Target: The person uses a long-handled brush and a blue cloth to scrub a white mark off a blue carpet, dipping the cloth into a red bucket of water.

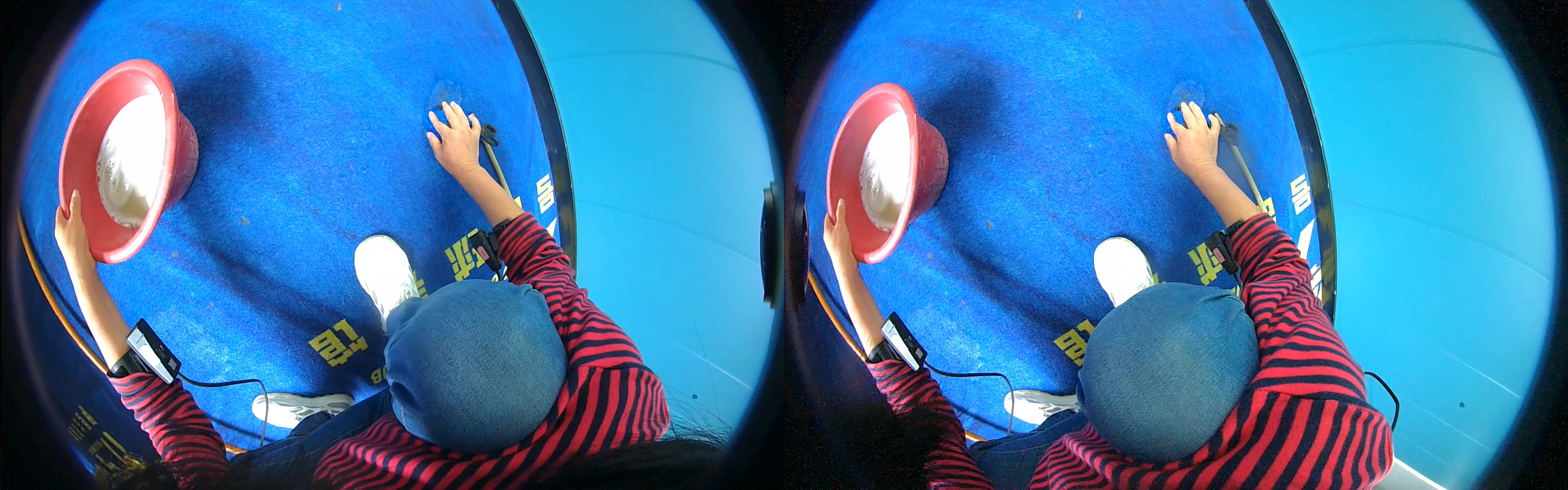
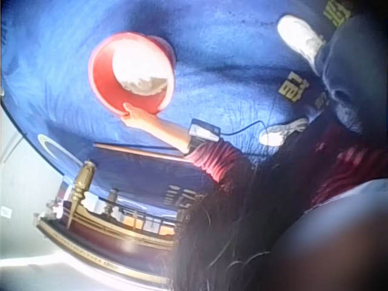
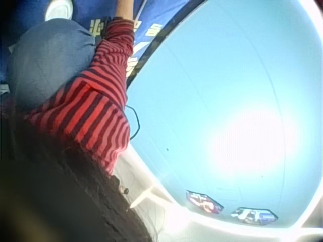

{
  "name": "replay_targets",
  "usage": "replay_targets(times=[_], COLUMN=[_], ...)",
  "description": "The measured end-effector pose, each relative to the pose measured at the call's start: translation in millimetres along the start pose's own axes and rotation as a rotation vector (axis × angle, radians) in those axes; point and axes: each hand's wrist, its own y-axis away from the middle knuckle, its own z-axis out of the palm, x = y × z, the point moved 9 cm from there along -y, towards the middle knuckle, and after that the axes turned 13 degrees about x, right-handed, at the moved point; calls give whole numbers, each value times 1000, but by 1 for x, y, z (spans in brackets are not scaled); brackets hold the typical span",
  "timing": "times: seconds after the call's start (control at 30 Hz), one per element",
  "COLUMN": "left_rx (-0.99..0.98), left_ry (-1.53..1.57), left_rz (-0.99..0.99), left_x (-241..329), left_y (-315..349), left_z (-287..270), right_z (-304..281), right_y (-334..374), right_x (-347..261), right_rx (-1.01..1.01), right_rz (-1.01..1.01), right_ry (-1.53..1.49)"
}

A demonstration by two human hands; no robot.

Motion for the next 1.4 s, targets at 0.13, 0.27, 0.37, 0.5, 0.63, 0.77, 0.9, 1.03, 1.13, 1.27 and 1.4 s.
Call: replay_targets(times=[0.13,0.27,0.37,0.5,0.63,0.77,0.9,1.03,1.13,1.27,1.4], left_rx=[1,-1,-1,50,30,34,22,20,39,21,19], left_ry=[-12,-13,12,-16,-48,-25,1,32,-31,-31,-28], left_rz=[11,3,9,41,62,40,6,-34,-6,6,26], left_x=[2,0,-3,-6,-8,-10,-7,-6,-3,-2,-3], left_y=[2,1,-1,-5,-6,-7,-6,-1,-1,-2,-4], left_z=[1,2,3,2,4,2,0,0,-2,-1,1], right_z=[9,9,7,31,45,40,21,5,17,25,35], right_y=[2,3,-9,-41,-55,-45,-36,-39,-30,-18,-27], right_x=[1,1,5,44,80,76,63,45,39,29,51], right_rx=[-36,18,119,-8,-40,22,75,76,-162,-267,-229], right_rz=[-33,-110,-146,43,363,391,325,157,82,-173,-31], right_ry=[114,257,239,273,252,115,-15,-8,26,70,-13])
